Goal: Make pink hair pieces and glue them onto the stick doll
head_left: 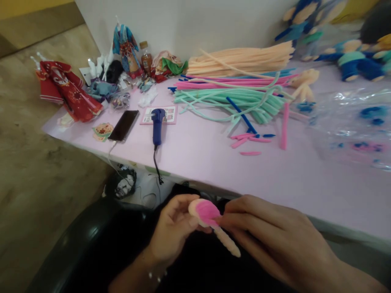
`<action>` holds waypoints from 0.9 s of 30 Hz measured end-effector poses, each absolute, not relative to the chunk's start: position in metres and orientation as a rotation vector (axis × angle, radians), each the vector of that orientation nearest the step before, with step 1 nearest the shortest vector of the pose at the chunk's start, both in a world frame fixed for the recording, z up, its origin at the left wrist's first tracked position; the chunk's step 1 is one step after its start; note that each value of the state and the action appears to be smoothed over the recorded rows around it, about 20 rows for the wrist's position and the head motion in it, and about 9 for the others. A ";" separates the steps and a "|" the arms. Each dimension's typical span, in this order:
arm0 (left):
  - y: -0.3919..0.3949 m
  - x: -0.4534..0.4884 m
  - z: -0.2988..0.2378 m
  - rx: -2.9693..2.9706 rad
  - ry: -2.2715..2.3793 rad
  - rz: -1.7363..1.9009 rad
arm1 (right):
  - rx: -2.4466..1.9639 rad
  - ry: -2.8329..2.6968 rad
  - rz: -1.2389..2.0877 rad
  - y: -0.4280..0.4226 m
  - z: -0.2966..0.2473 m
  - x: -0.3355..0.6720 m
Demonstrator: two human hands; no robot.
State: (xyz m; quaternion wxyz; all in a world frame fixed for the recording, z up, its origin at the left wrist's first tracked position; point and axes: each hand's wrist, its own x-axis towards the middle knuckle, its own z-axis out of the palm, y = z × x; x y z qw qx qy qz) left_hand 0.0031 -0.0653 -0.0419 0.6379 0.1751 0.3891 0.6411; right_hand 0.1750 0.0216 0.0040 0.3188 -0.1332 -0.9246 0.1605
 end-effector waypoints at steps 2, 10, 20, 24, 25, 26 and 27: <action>-0.065 0.003 -0.042 0.396 0.878 1.458 | -0.353 -2.437 0.388 0.022 0.004 0.174; -0.064 0.005 -0.046 0.453 0.899 1.478 | -0.368 -2.425 0.244 0.017 0.006 0.170; -0.063 0.009 -0.045 0.461 0.968 1.511 | -0.403 -2.414 0.213 0.012 0.000 0.170; -0.063 0.010 -0.045 0.462 0.984 1.521 | -0.428 -2.395 0.260 0.010 0.000 0.170; -0.063 0.010 -0.045 0.462 0.982 1.531 | -0.442 -2.382 0.292 0.010 0.000 0.169; -0.063 0.010 -0.045 0.458 0.982 1.539 | -0.460 -2.367 0.330 0.009 0.000 0.169; -0.063 0.010 -0.045 0.454 0.983 1.545 | -0.482 -2.352 0.374 0.009 0.000 0.168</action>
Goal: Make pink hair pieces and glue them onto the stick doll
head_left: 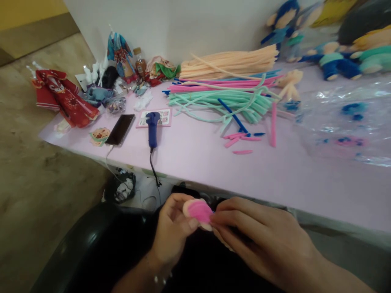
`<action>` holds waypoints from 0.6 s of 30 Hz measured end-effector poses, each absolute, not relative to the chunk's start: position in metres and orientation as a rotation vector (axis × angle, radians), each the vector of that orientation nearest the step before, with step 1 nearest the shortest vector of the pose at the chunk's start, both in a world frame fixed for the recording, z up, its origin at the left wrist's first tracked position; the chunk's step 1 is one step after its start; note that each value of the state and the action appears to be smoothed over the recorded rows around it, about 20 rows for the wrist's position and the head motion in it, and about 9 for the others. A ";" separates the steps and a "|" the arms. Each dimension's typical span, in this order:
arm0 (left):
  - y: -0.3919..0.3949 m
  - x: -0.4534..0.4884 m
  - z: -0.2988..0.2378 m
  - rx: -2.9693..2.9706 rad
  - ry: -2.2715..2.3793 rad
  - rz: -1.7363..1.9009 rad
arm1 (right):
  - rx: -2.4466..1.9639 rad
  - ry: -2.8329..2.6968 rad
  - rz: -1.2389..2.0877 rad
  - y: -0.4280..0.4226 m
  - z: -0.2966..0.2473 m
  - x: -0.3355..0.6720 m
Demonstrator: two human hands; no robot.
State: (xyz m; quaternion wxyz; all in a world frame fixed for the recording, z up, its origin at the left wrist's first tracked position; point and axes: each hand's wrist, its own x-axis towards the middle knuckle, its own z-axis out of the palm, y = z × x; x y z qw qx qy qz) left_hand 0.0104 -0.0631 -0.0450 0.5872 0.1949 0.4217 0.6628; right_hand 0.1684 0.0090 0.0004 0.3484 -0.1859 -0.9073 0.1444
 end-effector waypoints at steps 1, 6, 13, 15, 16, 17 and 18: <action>-0.063 0.010 -0.045 0.449 0.984 1.549 | -0.505 -2.335 0.418 0.009 0.001 0.168; -0.063 0.010 -0.045 0.439 0.997 1.554 | -0.586 -2.282 0.588 0.008 0.004 0.165; -0.062 0.012 -0.046 0.447 0.977 1.575 | -0.647 -2.280 0.627 0.006 0.002 0.166; -0.062 0.013 -0.048 0.454 0.967 1.583 | -0.650 -2.279 0.604 0.006 0.001 0.166; -0.062 0.014 -0.049 0.456 0.965 1.583 | -0.652 -2.279 0.593 0.005 0.001 0.166; -0.062 0.014 -0.050 0.458 0.966 1.582 | -0.654 -2.280 0.583 0.005 0.001 0.167; -0.062 0.015 -0.051 0.458 0.970 1.582 | -0.658 -2.281 0.575 0.005 0.001 0.167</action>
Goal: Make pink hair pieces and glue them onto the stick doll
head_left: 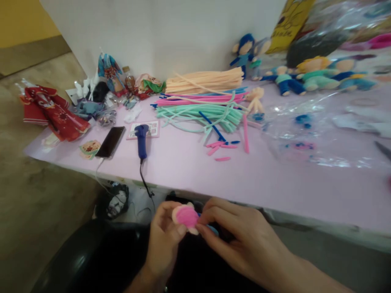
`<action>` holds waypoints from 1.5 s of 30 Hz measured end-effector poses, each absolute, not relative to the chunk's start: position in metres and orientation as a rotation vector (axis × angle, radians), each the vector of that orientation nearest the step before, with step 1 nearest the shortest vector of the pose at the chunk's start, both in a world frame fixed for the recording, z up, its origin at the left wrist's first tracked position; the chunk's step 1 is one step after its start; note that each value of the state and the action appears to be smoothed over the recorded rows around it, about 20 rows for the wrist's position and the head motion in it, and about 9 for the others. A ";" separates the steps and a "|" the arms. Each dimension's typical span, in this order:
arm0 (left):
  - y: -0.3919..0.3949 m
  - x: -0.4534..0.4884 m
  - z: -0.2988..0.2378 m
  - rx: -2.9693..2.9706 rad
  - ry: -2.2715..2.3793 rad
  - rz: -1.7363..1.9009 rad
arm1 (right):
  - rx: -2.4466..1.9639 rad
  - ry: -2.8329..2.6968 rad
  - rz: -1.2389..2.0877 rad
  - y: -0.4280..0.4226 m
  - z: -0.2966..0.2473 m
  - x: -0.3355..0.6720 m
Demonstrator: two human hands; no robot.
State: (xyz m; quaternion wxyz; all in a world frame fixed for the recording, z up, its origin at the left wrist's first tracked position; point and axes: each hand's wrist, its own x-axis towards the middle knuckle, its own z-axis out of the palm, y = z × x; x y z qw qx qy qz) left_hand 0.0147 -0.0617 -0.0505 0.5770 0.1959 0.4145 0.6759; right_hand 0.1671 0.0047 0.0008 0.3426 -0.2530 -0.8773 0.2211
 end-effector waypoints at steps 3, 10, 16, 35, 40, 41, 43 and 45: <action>-0.062 0.016 -0.052 0.455 0.997 1.581 | -0.680 -2.291 0.566 0.004 0.001 0.169; -0.061 0.022 -0.050 0.487 1.063 1.592 | -0.707 -2.303 0.572 0.005 0.002 0.170; -0.059 0.026 -0.053 0.456 1.056 1.598 | -0.744 -2.312 0.536 0.005 0.000 0.172; -0.057 0.028 -0.054 0.410 1.025 1.648 | -0.877 -2.343 0.528 0.007 0.018 0.177; -0.057 0.028 -0.054 0.399 0.984 1.663 | -0.943 -2.376 0.535 0.008 0.021 0.177; -0.057 0.028 -0.053 0.395 0.973 1.665 | -0.952 -2.378 0.550 0.009 0.021 0.178; -0.057 0.028 -0.053 0.391 0.959 1.666 | -0.966 -2.373 0.581 0.009 0.022 0.179; -0.057 0.028 -0.052 0.381 0.955 1.664 | -0.979 -2.368 0.618 0.011 0.021 0.181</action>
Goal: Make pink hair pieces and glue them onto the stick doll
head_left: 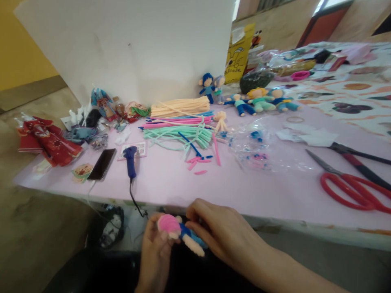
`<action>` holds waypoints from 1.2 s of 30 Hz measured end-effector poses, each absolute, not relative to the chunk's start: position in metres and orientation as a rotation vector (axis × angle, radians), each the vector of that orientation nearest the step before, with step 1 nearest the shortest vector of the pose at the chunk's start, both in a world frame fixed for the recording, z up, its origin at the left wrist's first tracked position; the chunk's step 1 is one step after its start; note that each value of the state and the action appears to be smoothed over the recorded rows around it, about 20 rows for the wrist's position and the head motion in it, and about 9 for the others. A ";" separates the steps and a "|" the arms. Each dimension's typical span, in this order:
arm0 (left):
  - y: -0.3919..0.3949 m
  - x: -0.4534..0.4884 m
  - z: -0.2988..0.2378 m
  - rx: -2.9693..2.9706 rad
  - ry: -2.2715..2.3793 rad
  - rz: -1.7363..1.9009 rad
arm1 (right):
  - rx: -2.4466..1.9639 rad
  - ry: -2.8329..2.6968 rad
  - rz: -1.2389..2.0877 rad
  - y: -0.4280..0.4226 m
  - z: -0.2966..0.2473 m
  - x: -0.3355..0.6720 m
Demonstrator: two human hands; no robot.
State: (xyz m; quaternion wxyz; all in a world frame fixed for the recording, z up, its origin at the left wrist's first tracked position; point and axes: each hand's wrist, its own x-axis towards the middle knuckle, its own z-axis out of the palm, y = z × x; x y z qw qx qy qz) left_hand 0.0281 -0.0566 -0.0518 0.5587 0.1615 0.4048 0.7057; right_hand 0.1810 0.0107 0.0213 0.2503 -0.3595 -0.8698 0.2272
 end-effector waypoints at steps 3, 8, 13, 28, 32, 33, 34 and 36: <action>-0.055 0.027 -0.052 0.356 0.943 1.652 | -0.996 -2.360 0.669 0.014 0.021 0.184; -0.052 0.024 -0.058 0.360 0.886 1.611 | -1.014 -2.342 0.687 0.017 0.022 0.187; -0.052 0.022 -0.058 0.329 0.857 1.621 | -0.939 -2.372 0.580 0.018 0.022 0.188; -0.053 0.023 -0.043 0.345 0.882 1.726 | -0.776 -2.328 0.558 0.006 0.015 0.175; -0.057 0.022 -0.048 0.402 0.885 1.762 | -0.779 -2.291 0.649 0.005 0.013 0.173; -0.058 0.022 -0.050 0.413 0.885 1.768 | -0.775 -2.285 0.661 0.005 0.012 0.173; -0.058 0.022 -0.052 0.425 0.884 1.772 | -0.768 -2.279 0.671 0.004 0.012 0.173; -0.059 0.021 -0.054 0.446 0.878 1.769 | -0.760 -2.268 0.687 0.004 0.011 0.172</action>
